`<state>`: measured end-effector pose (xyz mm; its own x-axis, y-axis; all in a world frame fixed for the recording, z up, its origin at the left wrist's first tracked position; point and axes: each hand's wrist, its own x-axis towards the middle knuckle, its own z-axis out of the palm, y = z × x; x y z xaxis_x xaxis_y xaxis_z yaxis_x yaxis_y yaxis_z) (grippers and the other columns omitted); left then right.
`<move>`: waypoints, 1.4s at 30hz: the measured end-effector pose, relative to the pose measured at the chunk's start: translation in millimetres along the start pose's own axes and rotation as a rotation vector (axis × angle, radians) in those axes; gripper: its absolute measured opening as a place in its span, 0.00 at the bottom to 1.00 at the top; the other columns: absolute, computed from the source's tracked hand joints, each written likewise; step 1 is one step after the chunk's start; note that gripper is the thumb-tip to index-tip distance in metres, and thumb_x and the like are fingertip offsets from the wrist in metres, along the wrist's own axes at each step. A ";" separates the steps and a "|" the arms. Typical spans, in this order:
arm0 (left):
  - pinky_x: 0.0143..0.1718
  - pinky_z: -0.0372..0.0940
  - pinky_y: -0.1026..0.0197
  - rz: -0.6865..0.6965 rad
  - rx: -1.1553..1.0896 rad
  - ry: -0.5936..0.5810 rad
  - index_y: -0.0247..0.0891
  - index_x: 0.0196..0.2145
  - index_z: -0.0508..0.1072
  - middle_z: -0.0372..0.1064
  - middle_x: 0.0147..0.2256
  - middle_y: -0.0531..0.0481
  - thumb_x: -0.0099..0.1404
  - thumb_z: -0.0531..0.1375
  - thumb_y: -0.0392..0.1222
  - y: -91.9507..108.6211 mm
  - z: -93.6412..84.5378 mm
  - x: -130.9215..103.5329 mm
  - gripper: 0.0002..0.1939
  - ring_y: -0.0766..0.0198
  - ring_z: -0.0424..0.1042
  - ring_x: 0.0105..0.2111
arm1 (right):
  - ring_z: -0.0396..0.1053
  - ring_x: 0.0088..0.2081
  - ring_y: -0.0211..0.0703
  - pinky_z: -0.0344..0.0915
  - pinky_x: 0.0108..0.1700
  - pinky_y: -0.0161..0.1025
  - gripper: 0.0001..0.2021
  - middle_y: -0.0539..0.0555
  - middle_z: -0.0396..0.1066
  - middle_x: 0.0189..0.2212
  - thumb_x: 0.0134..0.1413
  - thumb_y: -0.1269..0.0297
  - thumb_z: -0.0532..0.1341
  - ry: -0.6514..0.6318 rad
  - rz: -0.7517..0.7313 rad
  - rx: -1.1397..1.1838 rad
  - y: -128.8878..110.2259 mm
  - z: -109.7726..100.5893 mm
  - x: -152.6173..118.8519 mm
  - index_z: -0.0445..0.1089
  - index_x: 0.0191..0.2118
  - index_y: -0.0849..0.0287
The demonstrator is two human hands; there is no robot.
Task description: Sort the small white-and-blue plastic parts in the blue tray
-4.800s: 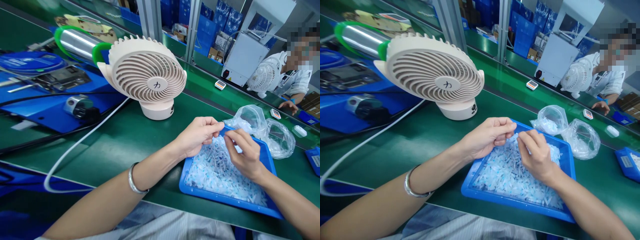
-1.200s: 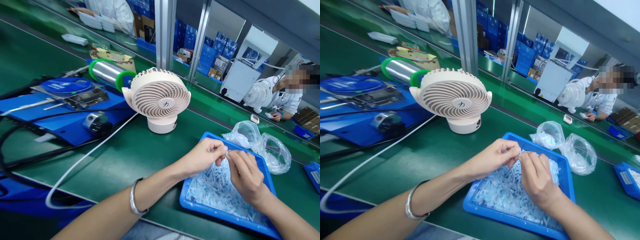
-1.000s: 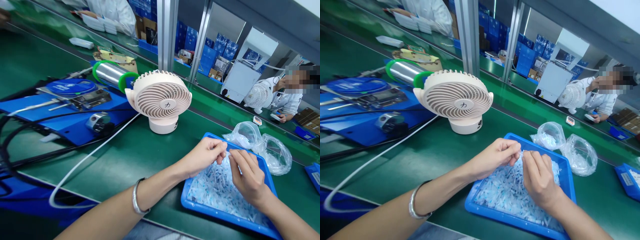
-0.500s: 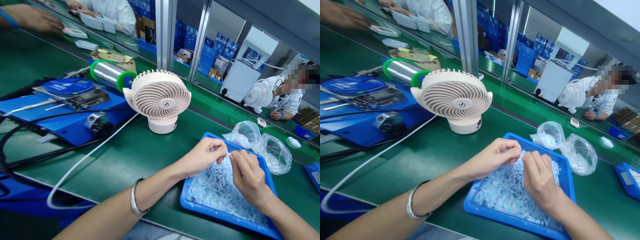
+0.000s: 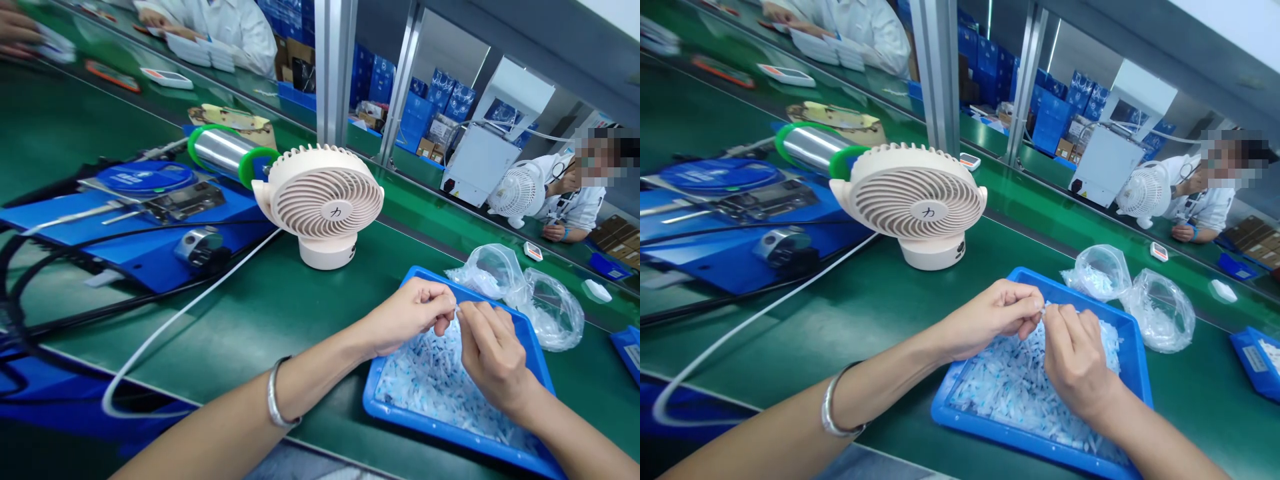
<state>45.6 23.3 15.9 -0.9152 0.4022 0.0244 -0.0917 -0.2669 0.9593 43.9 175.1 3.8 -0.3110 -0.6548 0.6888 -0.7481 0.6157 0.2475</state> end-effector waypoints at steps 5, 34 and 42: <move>0.16 0.41 0.68 -0.041 -0.014 0.002 0.34 0.16 0.61 0.55 0.12 0.57 0.56 0.52 0.38 1.3 0.4 0.6 0.13 0.76 0.49 0.13 | 0.54 0.22 0.37 0.52 0.26 0.36 0.07 0.52 0.61 0.19 0.50 0.81 0.52 0.002 0.004 0.026 1.7 3.2 0.8 0.61 0.31 0.63; 0.14 0.37 0.67 -0.126 -0.052 -0.104 0.31 0.19 0.66 0.56 0.11 0.56 0.57 0.51 0.53 -1.8 -5.7 2.9 0.22 0.78 0.46 0.11 | 0.62 0.27 0.39 0.59 0.29 0.39 0.08 0.56 0.67 0.24 0.47 0.81 0.56 0.191 0.050 0.230 0.6 -8.5 3.8 0.62 0.35 0.67; 0.14 0.35 0.69 -0.068 -0.177 -0.087 0.33 0.27 0.66 0.58 0.15 0.57 0.54 0.57 0.44 -2.5 -7.9 3.1 0.10 0.79 0.44 0.12 | 0.62 0.29 0.38 0.57 0.29 0.38 0.08 0.56 0.67 0.25 0.47 0.82 0.56 0.198 0.073 0.198 1.0 -12.6 4.9 0.62 0.35 0.66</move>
<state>39.9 18.3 11.3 -0.8680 0.4966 -0.0067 -0.2265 -0.3837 0.8953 49.0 178.0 16.0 -0.2622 -0.5013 0.8246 -0.8340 0.5475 0.0676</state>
